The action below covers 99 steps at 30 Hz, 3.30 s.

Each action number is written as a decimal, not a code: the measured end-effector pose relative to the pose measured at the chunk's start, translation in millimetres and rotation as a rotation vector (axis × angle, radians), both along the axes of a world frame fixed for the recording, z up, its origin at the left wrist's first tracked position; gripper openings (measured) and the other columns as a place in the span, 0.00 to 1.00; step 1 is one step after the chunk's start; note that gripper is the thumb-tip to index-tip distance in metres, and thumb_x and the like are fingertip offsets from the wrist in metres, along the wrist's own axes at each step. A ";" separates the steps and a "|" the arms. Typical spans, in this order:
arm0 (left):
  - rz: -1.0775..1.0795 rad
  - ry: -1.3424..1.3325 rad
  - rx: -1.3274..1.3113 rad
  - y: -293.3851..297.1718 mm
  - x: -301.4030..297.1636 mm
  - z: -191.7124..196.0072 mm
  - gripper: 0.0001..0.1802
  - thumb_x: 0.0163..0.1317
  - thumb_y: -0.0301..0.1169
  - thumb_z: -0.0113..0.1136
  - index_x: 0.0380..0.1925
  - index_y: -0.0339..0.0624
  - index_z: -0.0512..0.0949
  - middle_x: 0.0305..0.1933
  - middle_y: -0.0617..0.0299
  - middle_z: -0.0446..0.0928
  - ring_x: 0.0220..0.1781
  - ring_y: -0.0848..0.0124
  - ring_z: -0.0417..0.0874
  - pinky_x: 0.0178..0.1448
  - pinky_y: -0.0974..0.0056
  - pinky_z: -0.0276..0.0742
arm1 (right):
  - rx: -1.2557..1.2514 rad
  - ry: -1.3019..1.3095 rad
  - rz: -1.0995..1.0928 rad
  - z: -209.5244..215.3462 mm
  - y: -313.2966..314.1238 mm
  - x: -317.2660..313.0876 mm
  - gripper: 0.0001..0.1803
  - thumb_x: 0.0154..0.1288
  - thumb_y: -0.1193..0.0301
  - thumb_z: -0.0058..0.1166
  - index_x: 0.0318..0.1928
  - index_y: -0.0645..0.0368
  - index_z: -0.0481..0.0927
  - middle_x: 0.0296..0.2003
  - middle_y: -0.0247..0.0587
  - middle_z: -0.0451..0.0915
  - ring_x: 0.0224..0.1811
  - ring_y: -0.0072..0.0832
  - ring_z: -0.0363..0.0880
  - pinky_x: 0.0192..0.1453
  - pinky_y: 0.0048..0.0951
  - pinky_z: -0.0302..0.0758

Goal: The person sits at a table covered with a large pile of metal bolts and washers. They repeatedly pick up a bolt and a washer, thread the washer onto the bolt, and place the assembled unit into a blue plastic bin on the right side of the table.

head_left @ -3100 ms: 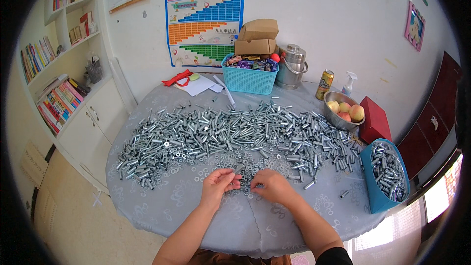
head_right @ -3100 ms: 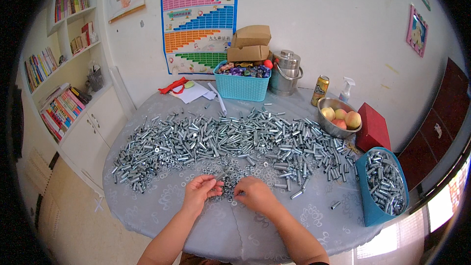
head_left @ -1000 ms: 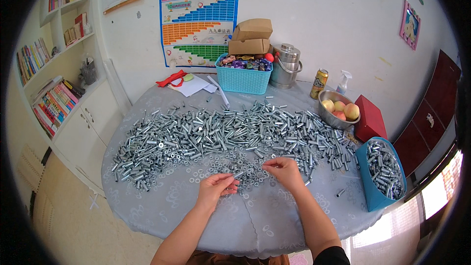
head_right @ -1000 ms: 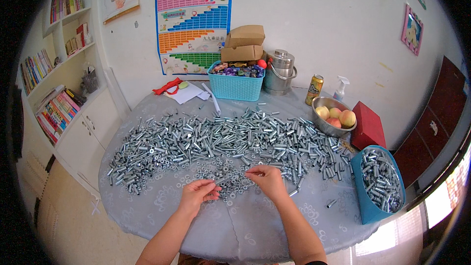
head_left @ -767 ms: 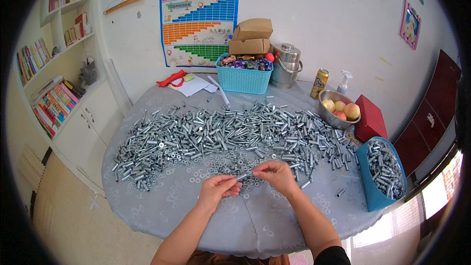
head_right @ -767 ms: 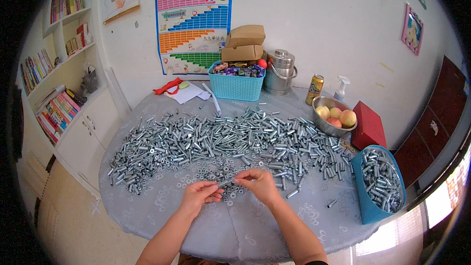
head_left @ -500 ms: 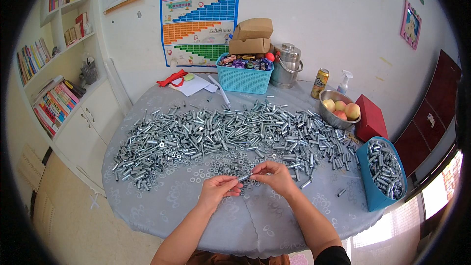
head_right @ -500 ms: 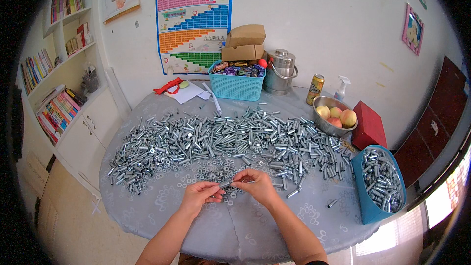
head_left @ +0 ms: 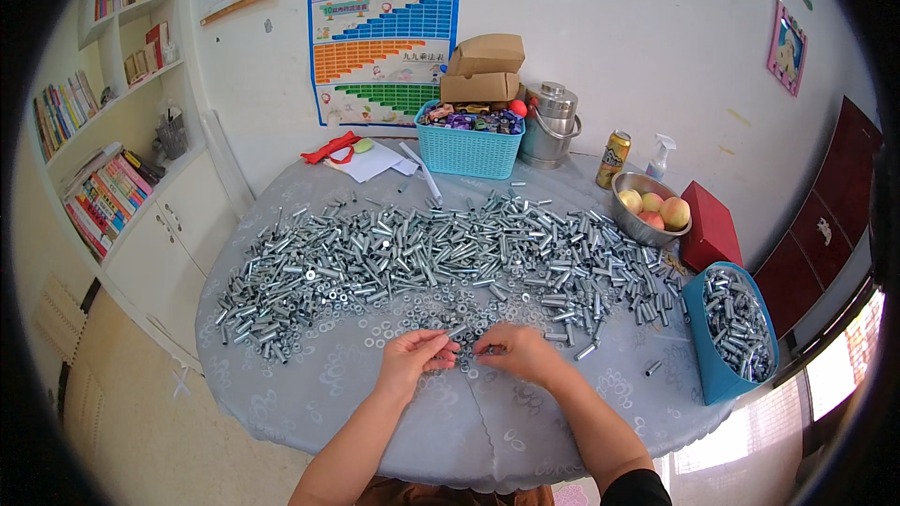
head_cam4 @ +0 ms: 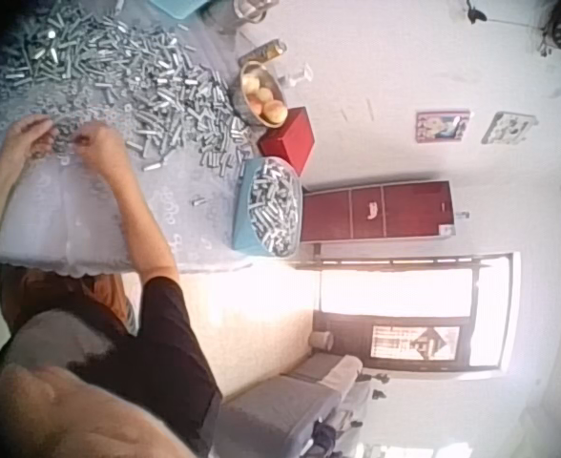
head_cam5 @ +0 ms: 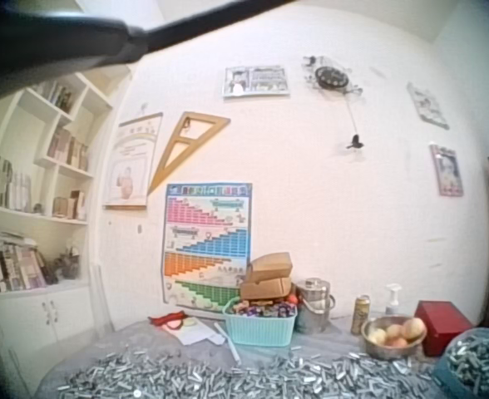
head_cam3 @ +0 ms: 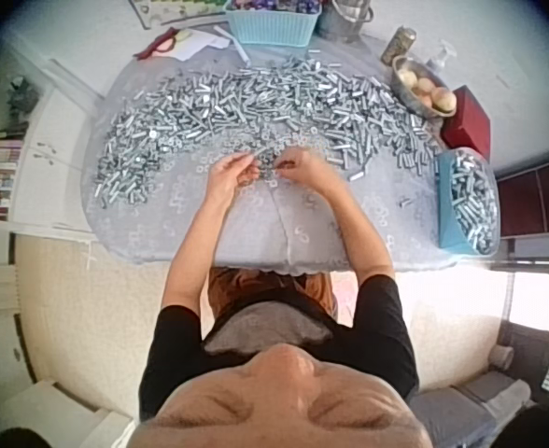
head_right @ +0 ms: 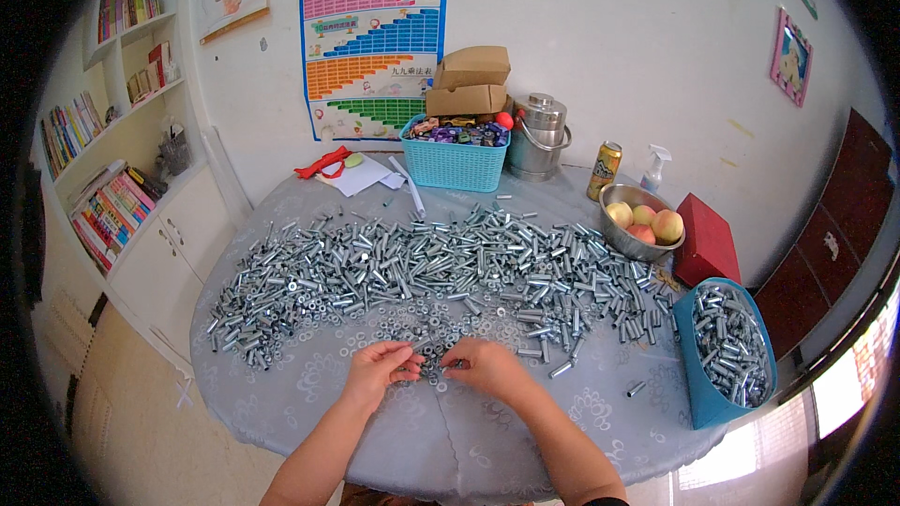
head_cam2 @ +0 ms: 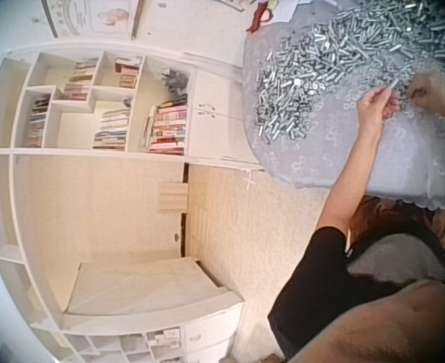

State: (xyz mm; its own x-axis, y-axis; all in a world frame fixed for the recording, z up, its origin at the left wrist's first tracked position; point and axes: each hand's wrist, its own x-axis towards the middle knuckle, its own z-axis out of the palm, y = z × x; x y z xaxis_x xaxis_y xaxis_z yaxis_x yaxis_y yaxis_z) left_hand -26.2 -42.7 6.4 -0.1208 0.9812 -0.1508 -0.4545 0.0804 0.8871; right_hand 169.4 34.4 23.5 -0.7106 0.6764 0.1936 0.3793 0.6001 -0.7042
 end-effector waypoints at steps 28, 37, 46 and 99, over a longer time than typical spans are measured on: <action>-0.019 0.006 -0.022 -0.2 0.0 -0.8 0.11 0.58 0.25 0.57 0.39 0.30 0.76 0.33 0.52 0.79 0.31 0.70 0.81 0.35 0.68 0.81 | -0.179 0.424 -0.125 6.1 -4.2 -13.3 0.13 0.57 0.76 0.57 0.44 0.60 0.80 0.38 0.36 0.79 0.40 0.22 0.76 0.45 0.21 0.72; 0.015 0.121 0.083 -1.4 5.2 1.4 0.09 0.58 0.22 0.56 0.39 0.30 0.77 0.31 0.53 0.79 0.29 0.71 0.80 0.33 0.68 0.82 | -0.293 0.148 -0.175 6.4 -2.3 -7.2 0.11 0.63 0.69 0.51 0.41 0.62 0.80 0.34 0.43 0.79 0.35 0.27 0.76 0.40 0.27 0.73; 0.072 0.063 0.087 0.6 5.1 -2.5 0.09 0.59 0.23 0.56 0.38 0.30 0.77 0.31 0.52 0.79 0.30 0.70 0.80 0.34 0.67 0.82 | -0.392 0.349 -0.153 3.2 -3.0 -8.8 0.22 0.69 0.60 0.40 0.34 0.66 0.80 0.27 0.37 0.79 0.29 0.21 0.73 0.37 0.23 0.71; 0.159 0.141 0.061 1.8 2.8 0.2 0.10 0.62 0.25 0.51 0.41 0.33 0.76 0.32 0.54 0.78 0.28 0.73 0.78 0.33 0.67 0.81 | 0.181 0.314 -0.819 -1.4 63.9 80.2 0.11 0.49 0.76 0.58 0.36 0.59 0.82 0.27 0.42 0.80 0.30 0.31 0.78 0.37 0.28 0.74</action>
